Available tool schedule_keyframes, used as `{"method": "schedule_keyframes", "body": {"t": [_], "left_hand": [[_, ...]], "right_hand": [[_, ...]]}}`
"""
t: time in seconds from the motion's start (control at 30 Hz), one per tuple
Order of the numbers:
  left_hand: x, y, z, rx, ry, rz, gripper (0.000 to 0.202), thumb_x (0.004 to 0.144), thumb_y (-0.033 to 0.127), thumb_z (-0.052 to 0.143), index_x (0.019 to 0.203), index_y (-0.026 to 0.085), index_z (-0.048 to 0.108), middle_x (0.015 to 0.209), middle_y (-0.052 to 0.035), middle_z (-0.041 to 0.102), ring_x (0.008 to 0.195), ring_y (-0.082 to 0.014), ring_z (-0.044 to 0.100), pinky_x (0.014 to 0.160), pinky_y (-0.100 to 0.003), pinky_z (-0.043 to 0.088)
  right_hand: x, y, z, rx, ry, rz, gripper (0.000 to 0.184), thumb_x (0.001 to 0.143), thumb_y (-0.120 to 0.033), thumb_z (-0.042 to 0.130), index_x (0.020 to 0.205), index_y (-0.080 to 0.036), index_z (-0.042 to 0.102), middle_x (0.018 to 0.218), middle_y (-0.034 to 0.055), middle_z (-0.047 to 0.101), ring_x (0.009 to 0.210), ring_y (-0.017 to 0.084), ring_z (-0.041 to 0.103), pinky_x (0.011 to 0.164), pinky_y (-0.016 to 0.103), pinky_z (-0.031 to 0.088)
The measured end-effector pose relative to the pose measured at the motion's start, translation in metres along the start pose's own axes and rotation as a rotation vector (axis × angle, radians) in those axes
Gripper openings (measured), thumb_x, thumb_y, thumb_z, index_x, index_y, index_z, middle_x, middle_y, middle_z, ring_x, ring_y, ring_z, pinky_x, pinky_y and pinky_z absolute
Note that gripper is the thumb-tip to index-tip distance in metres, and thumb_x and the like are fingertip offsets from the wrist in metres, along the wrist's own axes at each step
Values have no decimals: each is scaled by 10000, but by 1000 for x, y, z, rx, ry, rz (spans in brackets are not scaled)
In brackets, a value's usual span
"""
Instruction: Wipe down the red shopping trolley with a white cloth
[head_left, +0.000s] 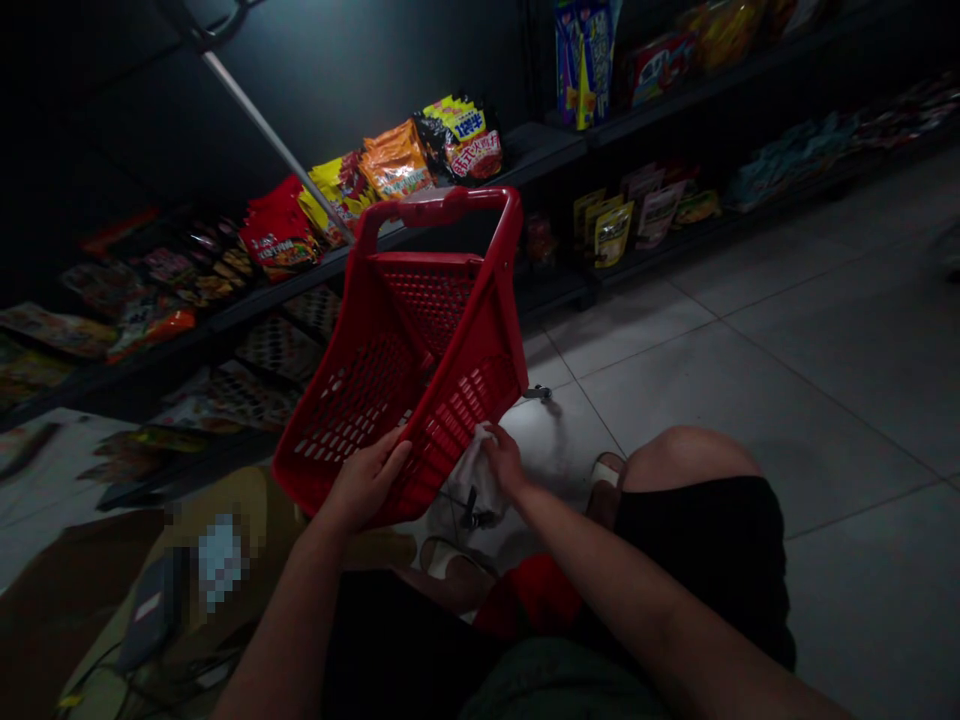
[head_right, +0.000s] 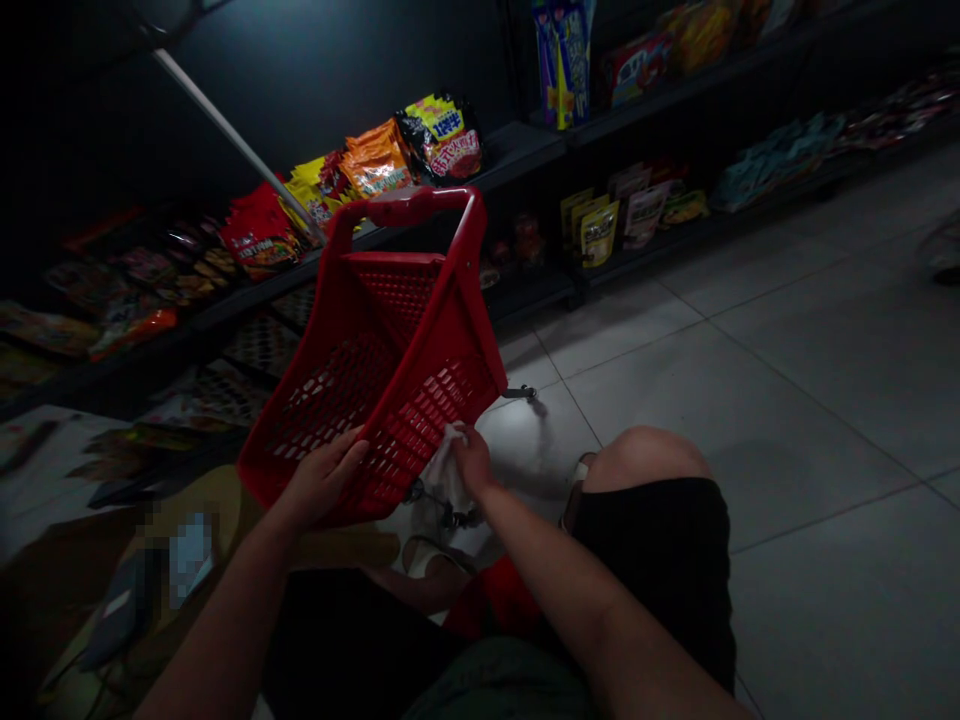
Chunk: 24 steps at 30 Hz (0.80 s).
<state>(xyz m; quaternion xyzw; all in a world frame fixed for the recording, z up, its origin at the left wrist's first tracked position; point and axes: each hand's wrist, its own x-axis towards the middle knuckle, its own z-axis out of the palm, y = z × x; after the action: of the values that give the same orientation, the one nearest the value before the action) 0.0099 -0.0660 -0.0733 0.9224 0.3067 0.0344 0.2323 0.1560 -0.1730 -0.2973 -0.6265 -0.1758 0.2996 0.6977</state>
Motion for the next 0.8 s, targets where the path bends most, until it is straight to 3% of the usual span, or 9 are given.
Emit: {"method": "schedule_keyframes", "body": {"t": [0.17,0.33,0.43,0.53,0.7,0.8], "left_hand": [[-2,-3,-5,49,-30,-27,546,964,528,344,1337,205,576,1261,-59,691,1161,-224,639,1015,-310,455],[-2,11,-10,248,-49,-90,507,981,504,281,1270,208,575,1151,-79,723,1066,-240,676,885,-301,485],[-4,21,-7,354,-55,-162,483,994,494,230,1148,209,588,996,-86,738,926,-255,701,757,-305,474],[-5,25,-3,331,-11,-150,461,997,503,229,1088,223,584,957,-64,736,895,-234,697,720,-281,452],[-6,15,-3,387,37,-162,465,996,497,238,1099,226,601,943,-65,742,916,-237,695,728,-273,439],[-7,4,-7,414,34,-167,470,995,490,240,1099,218,609,946,-68,746,908,-237,700,730,-271,440]], "right_hand": [[9,-8,-6,83,87,76,423,775,-313,577,1178,-208,651,1228,51,674,1174,239,594,1050,383,442],[13,-14,-6,104,55,129,408,790,-333,540,1155,-199,665,1031,45,734,959,235,676,917,399,527],[18,-19,-10,88,88,98,376,812,-317,505,1129,-206,674,1138,50,707,1080,230,638,1014,396,469],[20,-24,-8,62,59,59,390,750,-270,595,1124,-209,688,1225,57,674,1167,230,594,1079,378,410],[22,-25,-4,38,16,55,396,780,-257,544,1153,-207,667,1115,39,708,1031,209,648,968,372,494],[25,-27,-4,5,51,24,393,805,-251,480,1150,-203,663,1141,46,691,1088,212,619,1021,393,456]]}}
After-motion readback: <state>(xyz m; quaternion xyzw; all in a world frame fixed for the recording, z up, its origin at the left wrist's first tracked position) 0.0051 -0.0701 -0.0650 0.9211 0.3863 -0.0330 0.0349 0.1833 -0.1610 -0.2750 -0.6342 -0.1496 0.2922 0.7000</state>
